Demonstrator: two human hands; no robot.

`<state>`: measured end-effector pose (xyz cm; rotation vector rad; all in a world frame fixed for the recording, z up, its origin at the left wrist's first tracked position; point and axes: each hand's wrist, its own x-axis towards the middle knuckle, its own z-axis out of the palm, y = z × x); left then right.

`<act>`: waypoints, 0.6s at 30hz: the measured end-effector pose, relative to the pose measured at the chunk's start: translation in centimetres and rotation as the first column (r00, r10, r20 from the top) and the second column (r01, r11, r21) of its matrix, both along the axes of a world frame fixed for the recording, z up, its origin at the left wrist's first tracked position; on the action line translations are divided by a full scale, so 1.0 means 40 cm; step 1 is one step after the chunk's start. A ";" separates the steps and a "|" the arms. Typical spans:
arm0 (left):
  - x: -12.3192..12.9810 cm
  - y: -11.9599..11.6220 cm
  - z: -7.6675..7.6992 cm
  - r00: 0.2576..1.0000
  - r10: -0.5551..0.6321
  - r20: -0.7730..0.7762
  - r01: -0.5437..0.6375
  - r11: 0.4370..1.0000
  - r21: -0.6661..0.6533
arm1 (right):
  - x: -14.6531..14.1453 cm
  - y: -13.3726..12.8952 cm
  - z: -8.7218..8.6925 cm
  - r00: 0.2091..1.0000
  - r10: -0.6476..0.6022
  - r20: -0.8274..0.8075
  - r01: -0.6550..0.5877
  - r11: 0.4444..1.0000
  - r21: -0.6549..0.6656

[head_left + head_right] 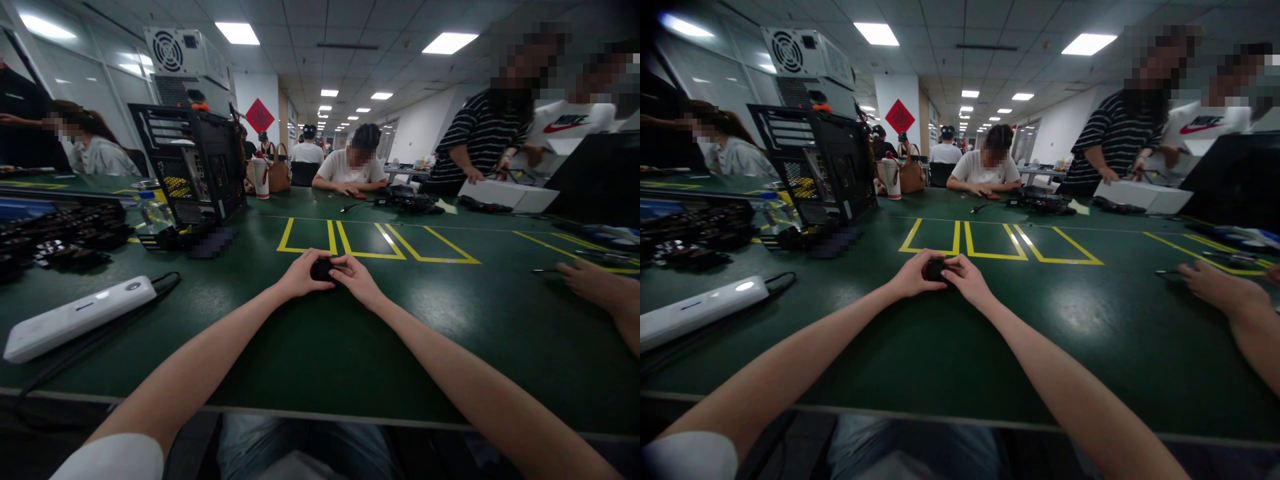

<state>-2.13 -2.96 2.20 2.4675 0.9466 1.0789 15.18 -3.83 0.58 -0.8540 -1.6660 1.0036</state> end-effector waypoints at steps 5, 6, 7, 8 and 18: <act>0.000 0.004 -0.003 1.000 -0.009 0.014 0.009 1.000 0.026 | 0.003 0.007 -0.001 0.999 -0.005 0.033 0.005 1.000 -0.019; 0.000 0.005 -0.003 1.000 -0.010 0.016 0.009 1.000 0.029 | 0.004 0.008 -0.001 0.999 0.000 0.041 0.001 1.000 -0.024; 0.001 0.006 -0.003 1.000 -0.011 0.016 0.010 1.000 0.030 | 0.004 0.008 -0.002 0.999 0.010 0.045 -0.009 1.000 -0.028; 0.000 0.006 -0.003 1.000 -0.011 0.015 0.011 1.000 0.028 | 0.004 0.007 -0.003 0.999 0.022 0.044 -0.021 0.999 -0.031; 0.000 0.002 0.000 1.000 -0.003 0.006 0.003 1.000 0.016 | 0.000 0.001 -0.001 1.000 0.010 -0.001 -0.010 1.000 -0.003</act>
